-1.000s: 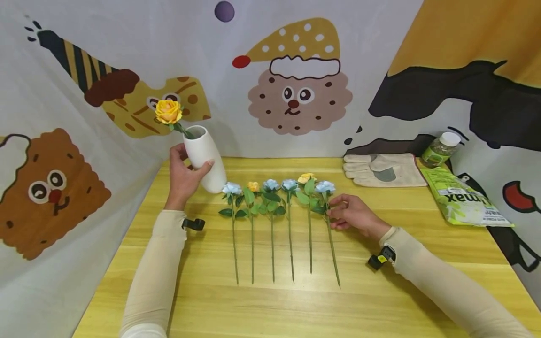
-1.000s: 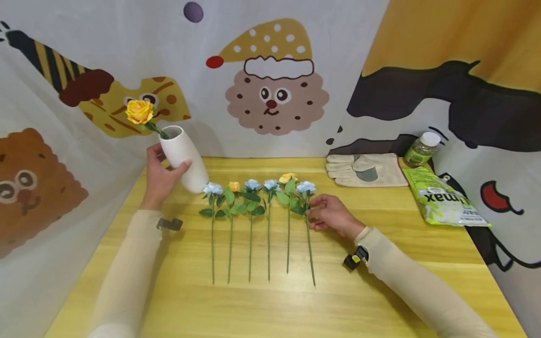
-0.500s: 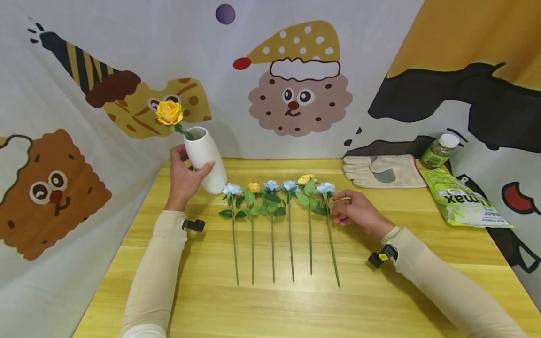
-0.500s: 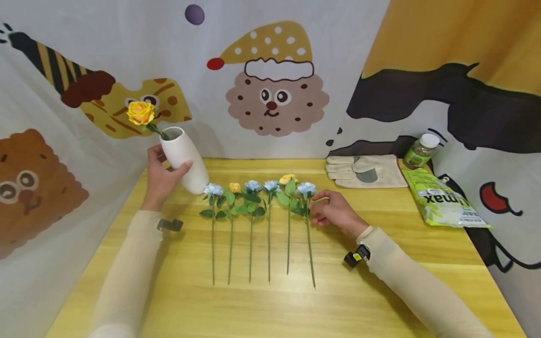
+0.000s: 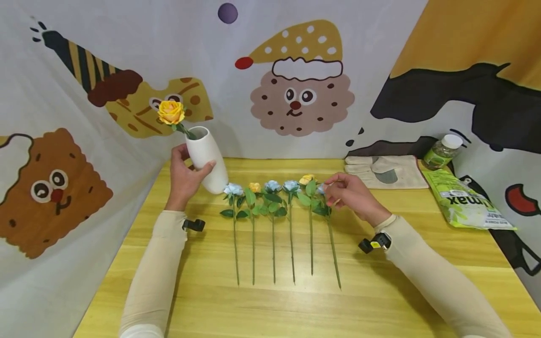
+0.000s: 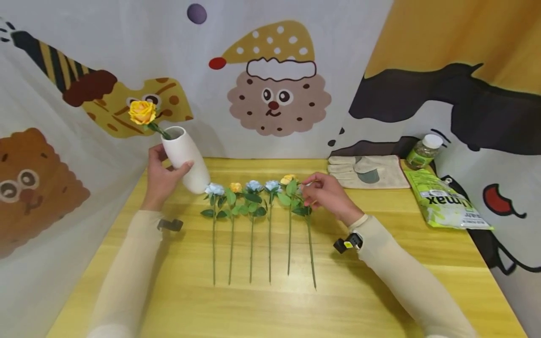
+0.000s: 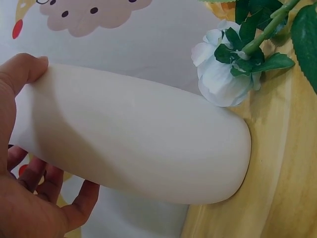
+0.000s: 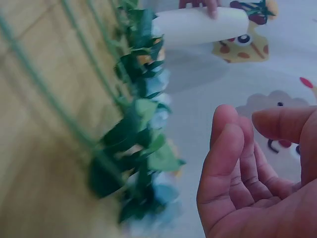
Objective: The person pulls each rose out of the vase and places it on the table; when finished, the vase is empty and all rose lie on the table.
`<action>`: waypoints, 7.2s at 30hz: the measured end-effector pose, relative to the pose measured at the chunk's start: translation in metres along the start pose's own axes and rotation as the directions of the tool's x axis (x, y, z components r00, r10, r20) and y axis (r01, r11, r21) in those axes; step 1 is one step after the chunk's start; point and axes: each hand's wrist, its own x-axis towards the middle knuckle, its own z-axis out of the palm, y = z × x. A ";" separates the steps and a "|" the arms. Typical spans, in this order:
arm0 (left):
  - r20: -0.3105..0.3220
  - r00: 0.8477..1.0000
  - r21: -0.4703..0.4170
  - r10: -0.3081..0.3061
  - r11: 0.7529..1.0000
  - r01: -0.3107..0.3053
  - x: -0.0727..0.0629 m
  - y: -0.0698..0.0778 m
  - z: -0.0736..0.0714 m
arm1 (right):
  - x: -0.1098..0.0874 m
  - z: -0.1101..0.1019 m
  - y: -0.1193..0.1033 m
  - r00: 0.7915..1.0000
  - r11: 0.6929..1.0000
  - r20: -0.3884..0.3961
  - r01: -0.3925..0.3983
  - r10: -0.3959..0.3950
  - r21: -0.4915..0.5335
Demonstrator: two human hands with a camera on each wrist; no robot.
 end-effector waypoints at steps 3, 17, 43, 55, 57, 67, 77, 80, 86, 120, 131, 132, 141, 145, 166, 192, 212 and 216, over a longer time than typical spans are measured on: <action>0.004 1.000 0.007 0.003 1.000 -0.003 0.000 0.001 0.000 | 0.004 0.006 -0.012 0.999 0.999 -0.004 0.040 -0.040 -0.013; 0.008 0.999 0.029 -0.038 0.999 0.038 0.002 0.007 0.000 | 0.026 0.043 -0.065 0.989 0.990 0.045 0.142 -0.141 -0.014; -0.005 1.000 0.027 -0.010 1.000 0.010 0.004 0.004 0.001 | 0.094 0.131 -0.168 0.932 0.930 0.043 0.356 -0.361 0.087; -0.007 1.000 -0.012 0.014 1.000 -0.014 0.005 0.002 0.003 | 0.124 0.192 -0.211 0.913 0.912 0.027 0.405 -0.407 0.058; -0.007 1.000 -0.008 0.014 1.000 -0.014 0.006 0.002 0.002 | 0.130 0.201 -0.216 0.909 0.910 0.034 0.415 -0.415 0.006; -0.012 1.000 0.003 0.017 1.000 -0.017 0.007 0.003 0.004 | 0.150 0.234 -0.225 0.899 0.884 0.044 0.437 -0.436 -0.167; -0.009 1.000 0.007 0.016 1.000 -0.016 0.008 0.001 0.004 | 0.149 0.245 -0.226 0.891 0.851 0.042 0.445 -0.453 -0.277; -0.008 1.000 0.003 0.015 1.000 -0.015 0.007 0.001 0.003 | 0.147 0.247 -0.226 0.888 0.833 0.042 0.445 -0.457 -0.328; -0.005 1.000 -0.004 0.016 1.000 -0.016 0.007 0.003 0.003 | 0.146 0.249 -0.226 0.881 0.831 0.008 0.450 -0.474 -0.326; -0.010 0.999 -0.008 0.034 0.999 -0.034 0.007 0.000 0.006 | 0.137 0.203 -0.210 0.786 0.819 -0.351 0.568 -0.509 0.083; -0.013 1.000 -0.002 0.006 1.000 -0.006 0.006 -0.002 0.005 | 0.124 0.197 -0.199 0.732 0.668 -0.540 0.649 -0.416 0.365; -0.014 1.000 0.000 0.004 1.000 -0.004 0.006 -0.002 0.005 | 0.123 0.197 -0.199 0.720 0.649 -0.562 0.661 -0.407 0.377; 0.002 1.000 -0.027 0.007 1.000 -0.007 0.005 0.002 0.007 | 0.115 0.188 -0.195 0.669 0.490 -0.702 0.710 -0.244 0.506; 0.002 1.000 -0.019 -0.001 1.000 0.001 0.005 0.001 0.006 | 0.111 0.180 -0.192 0.685 0.470 -0.699 0.696 -0.206 0.544; 0.006 1.000 -0.026 0.005 1.000 -0.005 0.004 -0.004 0.006 | 0.082 0.131 -0.158 0.736 0.470 -0.654 0.646 -0.175 0.602; 0.003 1.000 -0.019 -0.001 1.000 0.001 0.007 0.000 0.002 | 0.007 0.081 -0.056 0.793 0.794 -0.467 0.548 -0.392 0.263; 0.018 1.000 -0.001 -0.004 1.000 0.004 0.005 -0.001 0.005 | -0.035 0.022 -0.001 0.862 0.949 -0.443 0.308 -0.247 0.070; 0.018 1.000 0.001 -0.010 1.000 0.010 0.004 0.002 0.004 | -0.043 0.010 0.010 0.882 0.969 -0.428 0.241 -0.196 0.054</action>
